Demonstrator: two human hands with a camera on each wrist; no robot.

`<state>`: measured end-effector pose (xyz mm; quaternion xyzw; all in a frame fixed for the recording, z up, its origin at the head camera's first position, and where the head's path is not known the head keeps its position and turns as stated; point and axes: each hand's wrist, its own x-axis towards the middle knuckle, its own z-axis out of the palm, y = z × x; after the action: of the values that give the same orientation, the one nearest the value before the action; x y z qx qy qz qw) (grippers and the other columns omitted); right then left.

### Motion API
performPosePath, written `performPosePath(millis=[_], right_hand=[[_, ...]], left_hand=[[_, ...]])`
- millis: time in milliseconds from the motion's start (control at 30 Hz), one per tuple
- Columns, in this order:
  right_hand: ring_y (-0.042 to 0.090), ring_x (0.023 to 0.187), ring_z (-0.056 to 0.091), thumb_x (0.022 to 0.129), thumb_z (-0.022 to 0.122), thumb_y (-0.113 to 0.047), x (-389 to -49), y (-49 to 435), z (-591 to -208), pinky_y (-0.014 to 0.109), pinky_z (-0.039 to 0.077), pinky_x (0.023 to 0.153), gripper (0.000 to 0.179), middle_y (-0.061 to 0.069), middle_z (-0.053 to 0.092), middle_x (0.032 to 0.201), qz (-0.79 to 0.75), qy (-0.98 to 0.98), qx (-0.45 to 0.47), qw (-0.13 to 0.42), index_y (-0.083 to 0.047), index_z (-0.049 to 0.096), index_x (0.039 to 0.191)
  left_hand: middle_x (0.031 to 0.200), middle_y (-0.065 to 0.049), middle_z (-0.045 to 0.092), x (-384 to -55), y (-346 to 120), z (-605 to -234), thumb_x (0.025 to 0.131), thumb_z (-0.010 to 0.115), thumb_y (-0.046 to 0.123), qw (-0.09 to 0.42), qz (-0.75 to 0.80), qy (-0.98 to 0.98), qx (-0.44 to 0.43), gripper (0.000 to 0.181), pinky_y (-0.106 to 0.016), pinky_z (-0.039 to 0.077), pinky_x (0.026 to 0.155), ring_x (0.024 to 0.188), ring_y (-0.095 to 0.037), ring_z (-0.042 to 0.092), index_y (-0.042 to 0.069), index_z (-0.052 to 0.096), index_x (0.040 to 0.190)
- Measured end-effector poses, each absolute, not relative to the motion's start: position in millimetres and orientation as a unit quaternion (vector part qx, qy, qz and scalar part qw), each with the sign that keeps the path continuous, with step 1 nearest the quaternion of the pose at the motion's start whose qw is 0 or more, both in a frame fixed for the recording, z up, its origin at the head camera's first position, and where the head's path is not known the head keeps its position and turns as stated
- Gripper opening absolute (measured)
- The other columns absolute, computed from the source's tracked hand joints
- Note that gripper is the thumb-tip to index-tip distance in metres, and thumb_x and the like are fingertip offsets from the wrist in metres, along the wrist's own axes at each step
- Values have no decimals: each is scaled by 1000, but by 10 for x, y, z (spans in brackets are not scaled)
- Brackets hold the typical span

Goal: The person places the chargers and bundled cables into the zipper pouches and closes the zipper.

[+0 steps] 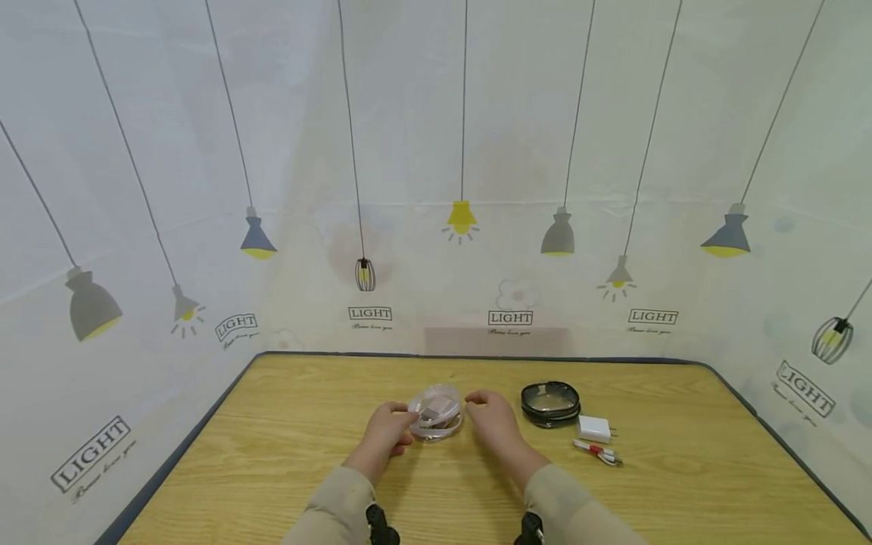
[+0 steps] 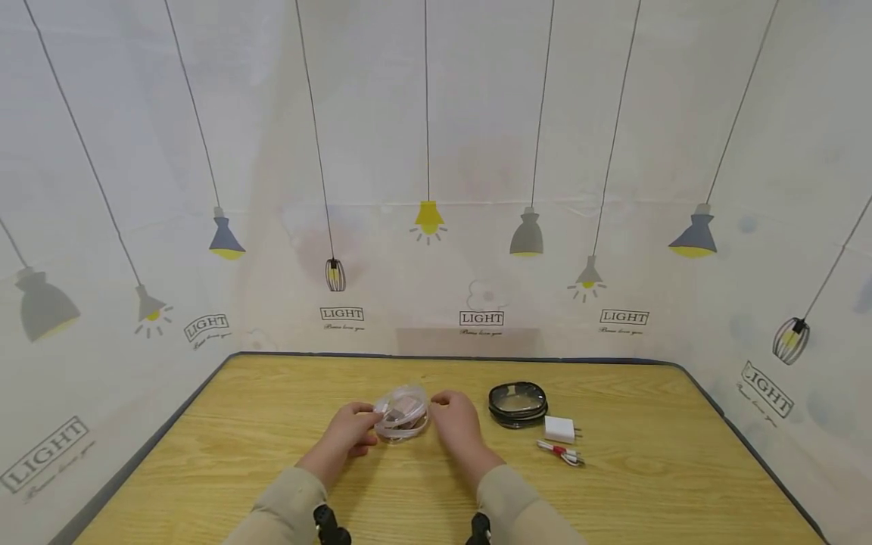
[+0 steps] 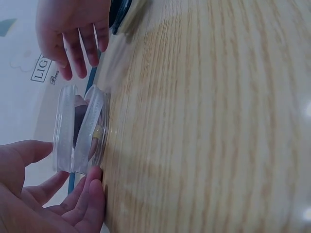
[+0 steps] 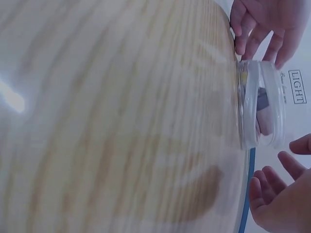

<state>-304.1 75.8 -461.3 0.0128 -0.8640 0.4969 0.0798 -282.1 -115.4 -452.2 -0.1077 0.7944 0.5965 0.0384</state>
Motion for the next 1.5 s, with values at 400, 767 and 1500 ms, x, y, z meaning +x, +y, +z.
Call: performPosePath(millis=[400, 767, 1500], right_hand=[[44, 126, 45, 89, 69, -24, -3058, 804, -4582, 57, 35, 103, 55, 23, 49, 138, 496, -861, 112, -1, 1, 53, 136], [44, 133, 36, 87, 71, -21, -3013, 884, -4491, 59, 29, 107, 51, 21, 40, 147, 329, -912, 244, 5, -7, 58, 134], [26, 118, 55, 90, 67, -25, -2756, 952, -4392, 45, 41, 101, 29, 5, 62, 128, 173, -919, 352, 47, -9, 70, 114]], left_hand=[[93, -13, 62, -2845, -1167, -4526, 90, 64, 12, 45, 591, 799, -108, 42, -27, 50, 52, 59, -15, 60, -4, 53, 128], [96, -15, 62, -2892, -1180, -4551, 85, 58, 5, 44, 584, 806, -86, 43, -24, 48, 46, 57, -16, 60, -6, 54, 126], [76, -6, 60, -2810, -1248, -4478, 85, 54, 2, 120, 551, 826, 1, 37, -23, 46, 51, 59, -13, 56, -6, 59, 121]])
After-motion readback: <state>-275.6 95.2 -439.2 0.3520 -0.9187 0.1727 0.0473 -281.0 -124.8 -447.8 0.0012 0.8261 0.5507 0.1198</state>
